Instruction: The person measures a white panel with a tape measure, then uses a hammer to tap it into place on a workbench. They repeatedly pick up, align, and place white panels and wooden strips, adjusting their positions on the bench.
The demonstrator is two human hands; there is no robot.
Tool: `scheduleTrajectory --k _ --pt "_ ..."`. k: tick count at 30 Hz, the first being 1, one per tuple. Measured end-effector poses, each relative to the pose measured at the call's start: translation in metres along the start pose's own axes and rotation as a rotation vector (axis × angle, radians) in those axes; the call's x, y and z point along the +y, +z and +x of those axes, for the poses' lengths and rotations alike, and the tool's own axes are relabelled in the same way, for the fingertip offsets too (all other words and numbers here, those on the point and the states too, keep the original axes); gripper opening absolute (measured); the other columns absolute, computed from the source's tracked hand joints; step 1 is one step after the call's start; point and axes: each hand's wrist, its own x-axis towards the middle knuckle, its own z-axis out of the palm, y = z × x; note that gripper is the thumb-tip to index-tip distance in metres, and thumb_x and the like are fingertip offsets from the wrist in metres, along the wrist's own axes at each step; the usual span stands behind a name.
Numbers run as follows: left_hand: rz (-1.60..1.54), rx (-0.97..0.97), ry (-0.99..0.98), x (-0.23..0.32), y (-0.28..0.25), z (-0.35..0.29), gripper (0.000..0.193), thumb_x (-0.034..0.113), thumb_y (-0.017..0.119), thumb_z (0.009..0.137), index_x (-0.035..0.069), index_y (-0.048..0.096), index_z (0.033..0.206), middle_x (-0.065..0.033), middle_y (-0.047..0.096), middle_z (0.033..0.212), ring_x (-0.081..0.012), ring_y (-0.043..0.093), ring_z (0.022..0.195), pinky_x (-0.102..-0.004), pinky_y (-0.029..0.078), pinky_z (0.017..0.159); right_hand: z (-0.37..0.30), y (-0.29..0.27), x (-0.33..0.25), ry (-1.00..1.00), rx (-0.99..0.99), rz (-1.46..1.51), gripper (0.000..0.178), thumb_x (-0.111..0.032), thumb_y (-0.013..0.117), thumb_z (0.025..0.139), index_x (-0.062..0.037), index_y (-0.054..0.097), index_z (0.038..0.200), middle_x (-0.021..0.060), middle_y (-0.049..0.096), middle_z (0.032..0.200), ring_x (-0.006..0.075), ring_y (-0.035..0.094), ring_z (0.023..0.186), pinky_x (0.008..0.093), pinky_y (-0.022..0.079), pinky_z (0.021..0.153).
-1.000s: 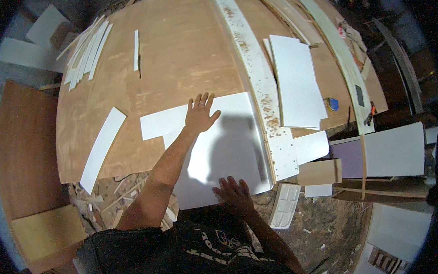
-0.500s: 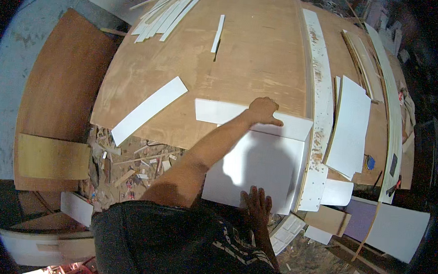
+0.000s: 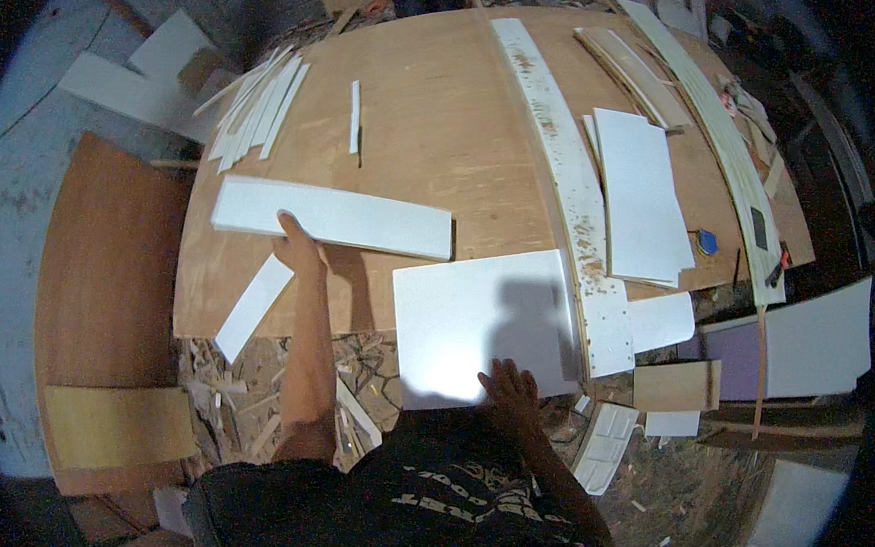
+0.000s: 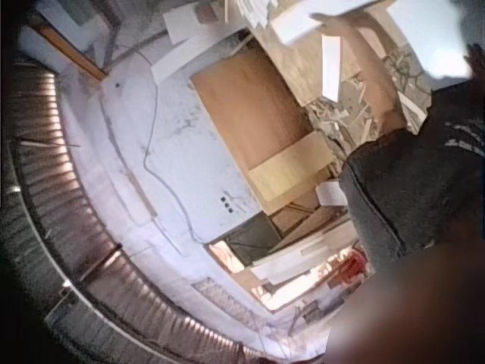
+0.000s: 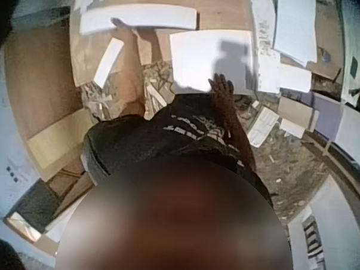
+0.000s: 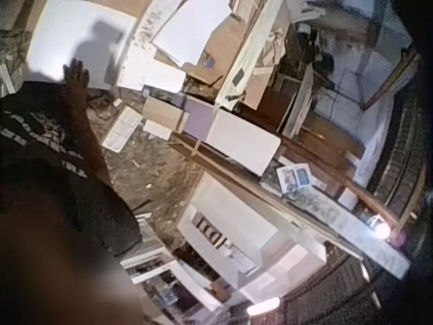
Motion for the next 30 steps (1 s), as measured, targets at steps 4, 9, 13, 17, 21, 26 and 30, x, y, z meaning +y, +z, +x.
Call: scheduleTrajectory --k 4,9,13,17,21,26,30 --pt "-0.310 -0.108 -0.322 -0.088 0.023 -0.066 0.047 0.037 0.060 0.105 -0.010 0.062 0.109 -0.0161 0.068 0.106 -0.0221 0.065 0.096 -0.0349 0.057 0.066 -0.002 -0.012 -0.004 0.020 0.010 0.110 0.070 -0.040 0.069 0.091 -0.0246 0.044 0.154 0.0099 0.032 0.166 0.0308 0.027 0.154 0.0557 0.019 0.123" --pt "-0.468 -0.419 -0.749 -0.132 0.065 -0.118 0.042 0.037 0.064 0.102 0.000 0.058 0.084 -0.0084 0.060 0.079 -0.0185 0.060 0.065 -0.0339 0.053 0.050 -0.006 -0.019 -0.011 -0.016 0.172 -0.021 0.059 -0.019 0.059 0.095 -0.0198 0.046 0.153 0.0099 0.038 0.163 0.0286 0.033 0.152 0.0521 0.021 0.122" --pt "-0.174 -0.677 -0.993 -0.111 0.069 -0.127 0.051 0.049 0.064 0.099 0.007 0.055 0.072 -0.0074 0.054 0.059 -0.0179 0.049 0.044 -0.0345 0.041 0.039 -0.006 -0.016 -0.010 -0.001 0.191 -0.012 0.059 -0.024 0.055 0.097 -0.0195 0.043 0.155 0.0089 0.036 0.164 0.0275 0.032 0.152 0.0517 0.016 0.125" --pt "0.700 -1.165 -0.310 -0.071 0.065 -0.113 0.053 0.051 0.066 0.094 0.004 0.068 0.069 -0.0049 0.052 0.046 -0.0212 0.047 0.033 -0.0356 0.047 0.040 -0.010 -0.011 -0.013 0.013 0.193 -0.044 0.063 -0.027 0.058 0.097 -0.0192 0.040 0.156 0.0113 0.032 0.165 0.0284 0.027 0.154 0.0525 0.013 0.126" --pt "0.701 -1.256 0.557 -0.049 0.092 -0.111 0.047 0.048 0.072 0.085 0.004 0.075 0.102 -0.0187 0.072 0.109 -0.0305 0.069 0.103 -0.0442 0.056 0.084 -0.014 -0.010 -0.018 0.069 0.171 0.108 0.065 -0.029 0.060 0.096 -0.0190 0.039 0.157 0.0135 0.031 0.165 0.0296 0.025 0.155 0.0532 0.014 0.126" --pt "0.865 -1.320 0.924 -0.054 0.132 -0.127 0.076 0.054 0.073 0.083 0.011 0.055 0.143 -0.0226 0.059 0.130 -0.0390 0.056 0.120 -0.0511 0.045 0.103 -0.016 -0.013 -0.017 0.047 0.239 -0.016 0.064 -0.029 0.064 0.095 -0.0190 0.043 0.154 0.0131 0.034 0.164 0.0305 0.031 0.152 0.0538 0.021 0.124" --pt "0.931 -1.325 0.671 -0.062 0.139 -0.144 0.077 0.056 0.073 0.084 0.011 0.055 0.143 -0.0249 0.059 0.129 -0.0394 0.054 0.121 -0.0508 0.044 0.101 -0.017 -0.017 -0.015 0.072 0.229 0.054 0.065 -0.029 0.068 0.092 -0.0191 0.045 0.152 0.0130 0.038 0.162 0.0311 0.034 0.150 0.0546 0.024 0.122"
